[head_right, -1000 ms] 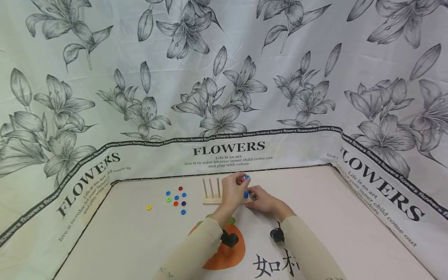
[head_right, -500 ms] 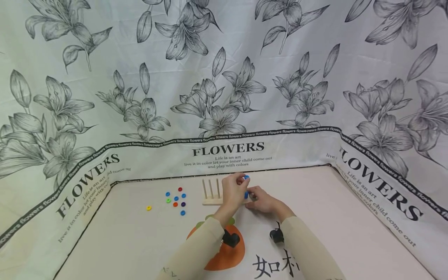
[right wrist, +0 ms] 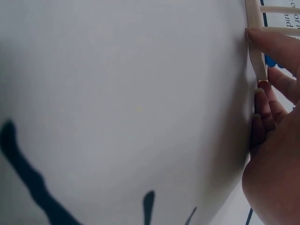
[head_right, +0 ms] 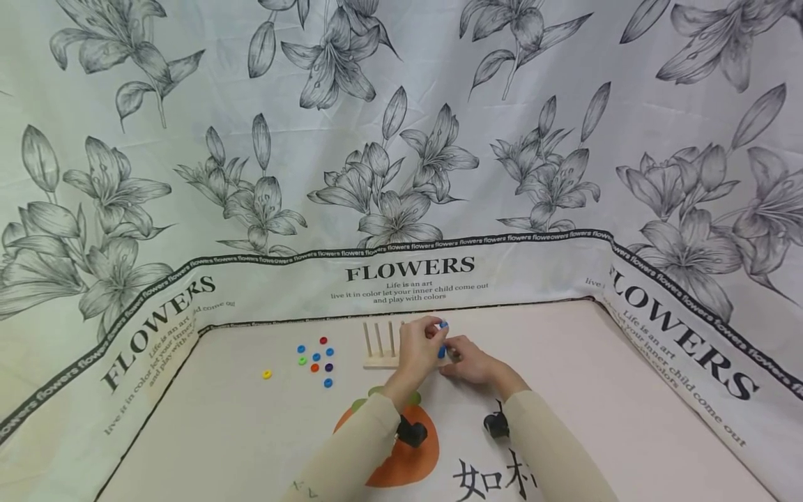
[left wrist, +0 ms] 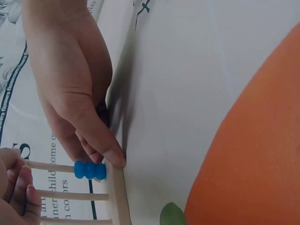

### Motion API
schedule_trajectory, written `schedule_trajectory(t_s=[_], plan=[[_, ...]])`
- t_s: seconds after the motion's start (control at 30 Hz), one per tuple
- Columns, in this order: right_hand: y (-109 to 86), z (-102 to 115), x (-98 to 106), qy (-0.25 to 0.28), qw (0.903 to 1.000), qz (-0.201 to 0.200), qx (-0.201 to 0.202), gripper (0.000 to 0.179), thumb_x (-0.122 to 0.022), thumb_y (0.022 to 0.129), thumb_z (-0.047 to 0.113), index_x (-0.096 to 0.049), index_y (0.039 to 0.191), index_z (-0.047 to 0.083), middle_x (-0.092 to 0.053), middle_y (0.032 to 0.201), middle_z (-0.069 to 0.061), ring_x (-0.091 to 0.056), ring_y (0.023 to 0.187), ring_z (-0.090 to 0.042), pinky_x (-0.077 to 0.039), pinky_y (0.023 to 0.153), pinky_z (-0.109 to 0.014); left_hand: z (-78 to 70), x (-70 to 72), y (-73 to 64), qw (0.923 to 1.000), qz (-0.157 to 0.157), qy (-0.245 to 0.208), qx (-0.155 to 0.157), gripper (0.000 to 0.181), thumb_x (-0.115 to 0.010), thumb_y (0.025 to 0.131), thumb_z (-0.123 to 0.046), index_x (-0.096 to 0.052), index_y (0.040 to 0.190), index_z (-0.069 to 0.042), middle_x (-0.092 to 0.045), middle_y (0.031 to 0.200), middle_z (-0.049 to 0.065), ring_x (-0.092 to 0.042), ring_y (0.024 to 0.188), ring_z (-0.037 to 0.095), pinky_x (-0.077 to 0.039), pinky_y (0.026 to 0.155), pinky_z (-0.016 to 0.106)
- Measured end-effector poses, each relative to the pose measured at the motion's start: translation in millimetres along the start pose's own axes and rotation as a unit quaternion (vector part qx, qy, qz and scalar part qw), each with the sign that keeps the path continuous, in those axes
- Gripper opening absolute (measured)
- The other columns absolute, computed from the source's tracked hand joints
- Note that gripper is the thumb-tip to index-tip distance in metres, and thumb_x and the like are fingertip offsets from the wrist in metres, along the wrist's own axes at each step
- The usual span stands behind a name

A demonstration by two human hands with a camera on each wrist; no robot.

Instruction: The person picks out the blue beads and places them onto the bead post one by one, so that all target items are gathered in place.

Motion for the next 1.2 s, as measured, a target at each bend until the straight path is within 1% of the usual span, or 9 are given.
schedule_trajectory(t_s=[0.17,0.27,0.4,0.6,0.83,0.9,1.03,1.13,1.2], plan=[[2.2,-7,-1,-0.002,1.0,-0.003,0.0,0.065,-0.07,0.093,0.023,-0.045,0.149,0.0,-0.042,0.151,-0.025,-0.04,0.139,-0.048,-0.033,0.113,-0.064,4.3,-3.1,-0.6,0.9996,0.025,0.002,0.008,0.02,-0.072,0.096,-0.014,-0.076,0.114,-0.008,-0.059,0.07,-0.011,-0.053,0.061,0.0,-0.046,0.055,0.016],[-0.3,-6,-2,-0.013,0.9999,0.001,-0.004,0.067,-0.069,0.094,0.026,-0.043,0.15,-0.001,-0.04,0.151,-0.027,-0.04,0.138,-0.05,-0.034,0.112,-0.064,9.3,-5.8,-3.2,0.9993,0.034,-0.001,0.015,0.02,-0.072,0.096,-0.013,-0.076,0.114,-0.007,-0.059,0.07,-0.011,-0.054,0.061,0.0,-0.047,0.054,0.016],[-4.5,-1,-3,-0.009,0.9999,0.008,-0.007,0.069,-0.069,0.094,0.027,-0.042,0.152,0.001,-0.038,0.152,-0.027,-0.039,0.138,-0.049,-0.033,0.113,-0.065,14.6,-8.5,-6.9,0.999,0.04,-0.008,0.017,0.021,-0.072,0.096,-0.012,-0.075,0.115,-0.006,-0.06,0.07,-0.011,-0.057,0.06,0.0,-0.049,0.054,0.016],[-3.8,4,0,-0.011,0.9998,0.007,0.013,0.069,-0.071,0.093,0.029,-0.044,0.15,0.0,-0.04,0.148,-0.029,-0.04,0.135,-0.052,-0.034,0.11,-0.066,16.4,-8.2,-8.1,0.9995,0.028,0.013,0.003,0.018,-0.073,0.095,-0.014,-0.076,0.112,-0.008,-0.06,0.07,-0.011,-0.053,0.062,0.0,-0.048,0.055,0.016],[2.0,-9,-2,0.008,0.9997,0.004,-0.021,0.069,-0.072,0.092,0.027,-0.045,0.152,0.006,-0.04,0.151,-0.022,-0.04,0.138,-0.045,-0.032,0.113,-0.064,18.8,-10.2,-9.0,0.9991,0.022,0.036,0.008,0.017,-0.073,0.095,-0.016,-0.077,0.109,-0.007,-0.059,0.07,-0.011,-0.051,0.064,0.001,-0.045,0.056,0.017],[2.3,-9,-2,0.008,0.9997,0.003,-0.023,0.069,-0.072,0.092,0.027,-0.045,0.152,0.007,-0.04,0.151,-0.021,-0.041,0.137,-0.044,-0.032,0.113,-0.064,19.9,-11.0,-10.0,0.9988,0.02,0.042,0.011,0.016,-0.074,0.095,-0.015,-0.077,0.108,-0.007,-0.059,0.07,-0.011,-0.051,0.064,0.002,-0.045,0.056,0.017],[-0.2,-4,1,-0.007,0.9999,0.007,-0.006,0.068,-0.072,0.092,0.03,-0.047,0.151,0.006,-0.041,0.148,-0.024,-0.042,0.133,-0.045,-0.035,0.111,-0.064,20.8,-11.2,-11.8,0.9982,0.013,0.056,0.013,0.014,-0.075,0.094,-0.014,-0.078,0.107,-0.008,-0.059,0.069,-0.011,-0.051,0.064,0.002,-0.044,0.055,0.017],[-2.1,0,3,-0.016,0.9998,0.008,0.008,0.067,-0.071,0.093,0.033,-0.048,0.149,0.004,-0.042,0.146,-0.027,-0.042,0.131,-0.048,-0.036,0.108,-0.065,19.6,-10.3,-12.5,0.9981,0.002,0.061,0.005,0.014,-0.075,0.093,-0.013,-0.078,0.105,-0.007,-0.061,0.069,-0.01,-0.051,0.063,0.002,-0.044,0.055,0.016],[-2.0,-1,3,-0.014,0.9999,0.004,0.005,0.066,-0.071,0.092,0.033,-0.049,0.147,0.004,-0.042,0.146,-0.026,-0.043,0.131,-0.047,-0.037,0.108,-0.065,18.7,-9.4,-13.2,0.998,-0.004,0.063,-0.001,0.013,-0.076,0.093,-0.013,-0.078,0.103,-0.006,-0.063,0.069,-0.008,-0.052,0.063,0.002,-0.045,0.055,0.016]])
Point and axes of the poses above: each hand's wrist, its own y-axis towards the middle knuckle, its own x-axis out of the back of the hand, z = x × y, the point moved 7 cm from there along y, towards the middle knuckle
